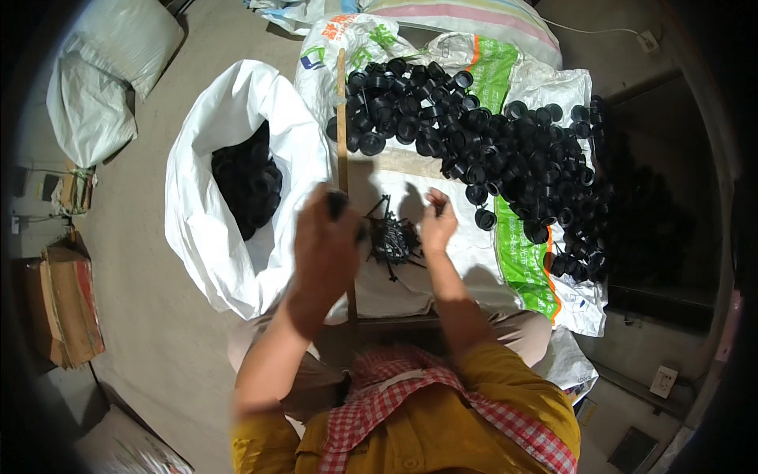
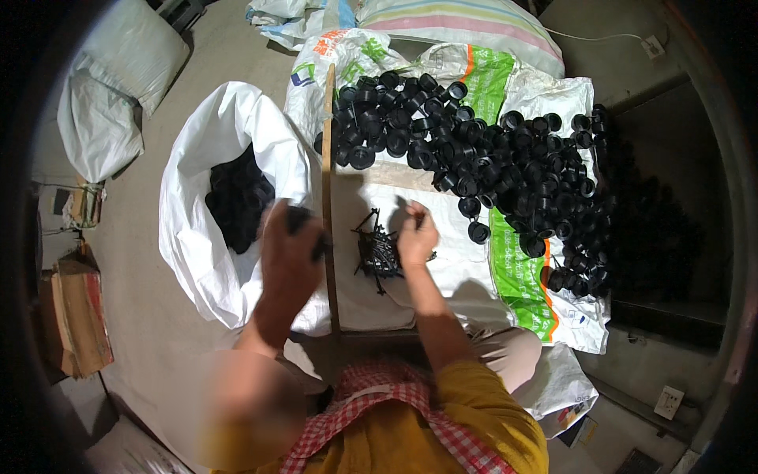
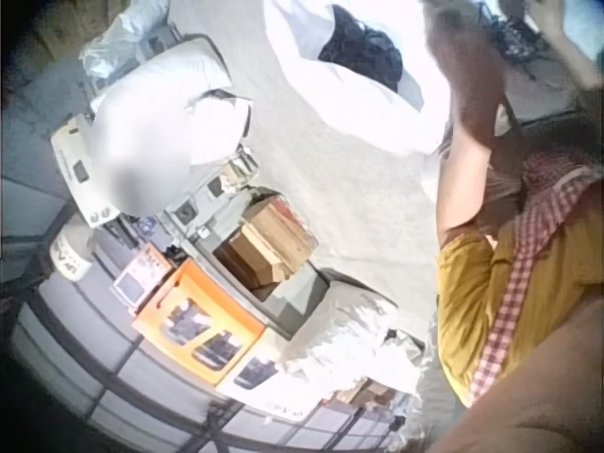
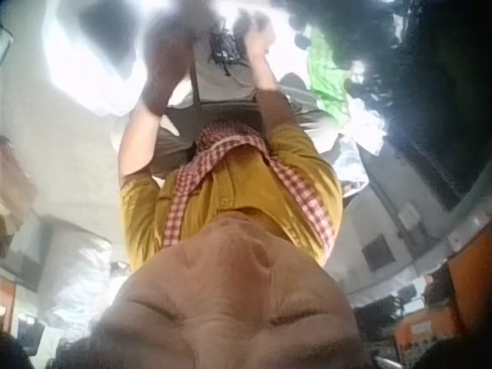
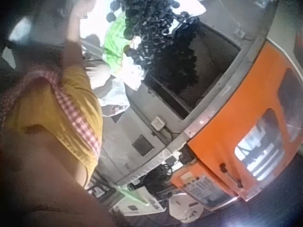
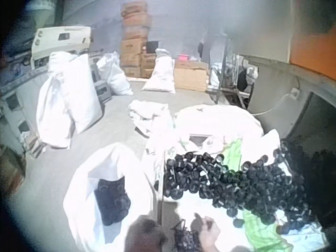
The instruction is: The person sits on the floor and repeatedly picks up black plastic components from a large white sack. They attach small black pins to the components by hand and place the assembled units into a pile on a nearby sack. The person occasionally uses a wooden stick to move the pile of assembled parts.
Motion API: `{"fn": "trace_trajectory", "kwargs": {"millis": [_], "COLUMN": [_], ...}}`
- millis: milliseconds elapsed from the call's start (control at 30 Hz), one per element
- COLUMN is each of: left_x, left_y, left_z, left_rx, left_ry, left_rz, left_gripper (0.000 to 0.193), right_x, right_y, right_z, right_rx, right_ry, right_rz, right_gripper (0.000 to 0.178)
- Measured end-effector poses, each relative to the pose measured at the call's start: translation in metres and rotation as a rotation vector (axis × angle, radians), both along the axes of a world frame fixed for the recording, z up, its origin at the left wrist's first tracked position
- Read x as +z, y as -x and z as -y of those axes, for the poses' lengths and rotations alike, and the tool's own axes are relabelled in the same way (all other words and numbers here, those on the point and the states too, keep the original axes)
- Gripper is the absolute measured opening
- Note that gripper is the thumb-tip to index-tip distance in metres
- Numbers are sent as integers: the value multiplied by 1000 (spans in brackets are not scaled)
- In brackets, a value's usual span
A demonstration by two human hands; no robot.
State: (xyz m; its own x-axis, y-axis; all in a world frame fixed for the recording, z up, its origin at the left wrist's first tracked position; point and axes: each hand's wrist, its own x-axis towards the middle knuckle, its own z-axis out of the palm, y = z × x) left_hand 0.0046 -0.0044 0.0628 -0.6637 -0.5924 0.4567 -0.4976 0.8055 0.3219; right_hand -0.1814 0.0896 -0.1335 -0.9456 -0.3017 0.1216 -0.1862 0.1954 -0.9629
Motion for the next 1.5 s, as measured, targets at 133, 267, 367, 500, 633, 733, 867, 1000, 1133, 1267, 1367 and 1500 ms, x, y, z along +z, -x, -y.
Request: {"fn": "trace_trajectory", "kwargs": {"millis": [133,267,367,500,633,733,867,1000,1133,1267,1367,1500], "left_x": [4,16,24,7,-5,-14,-27,-16,-6,12,7,-5], "left_y": [-37,-44,-19,-12,-8,3,6,2,-8,-23,-27,-28], "left_z": [61,49,47,35,20,16,9,26,24,17,16,24], "left_rx": [405,488,301,138,29,-51,-30,-127,-427,-747,-864,-595], "left_ry": [-106,-18,-87,-221,-490,-733,-573,-1168,-521,-479,-1180,-1597], "left_rz": [223,372,159,96,144,123,-43,-183,-34,-234,-848,-1057], "left_gripper": [55,84,76,67,61,59,58,49,44,47,35,28], "right_x": [-70,-83,-133,-133,-126,-104,63,169,169,174,151,137], "right_y": [84,137,201,189,128,99,20,-13,-21,-18,-33,-43], "right_z": [-57,-74,-111,-114,-115,-87,-5,13,-3,-25,-33,-8], "right_rx": [-338,-251,-69,108,153,298,728,1145,1223,1376,1967,1543], "right_ry": [-389,-668,-813,-1154,-1027,-449,-268,-64,-220,70,511,921], "right_rz": [-55,-49,-111,-3,50,139,229,-683,-97,1408,1068,1229], "right_gripper": [21,35,43,49,48,27,13,25,25,32,29,28]}}
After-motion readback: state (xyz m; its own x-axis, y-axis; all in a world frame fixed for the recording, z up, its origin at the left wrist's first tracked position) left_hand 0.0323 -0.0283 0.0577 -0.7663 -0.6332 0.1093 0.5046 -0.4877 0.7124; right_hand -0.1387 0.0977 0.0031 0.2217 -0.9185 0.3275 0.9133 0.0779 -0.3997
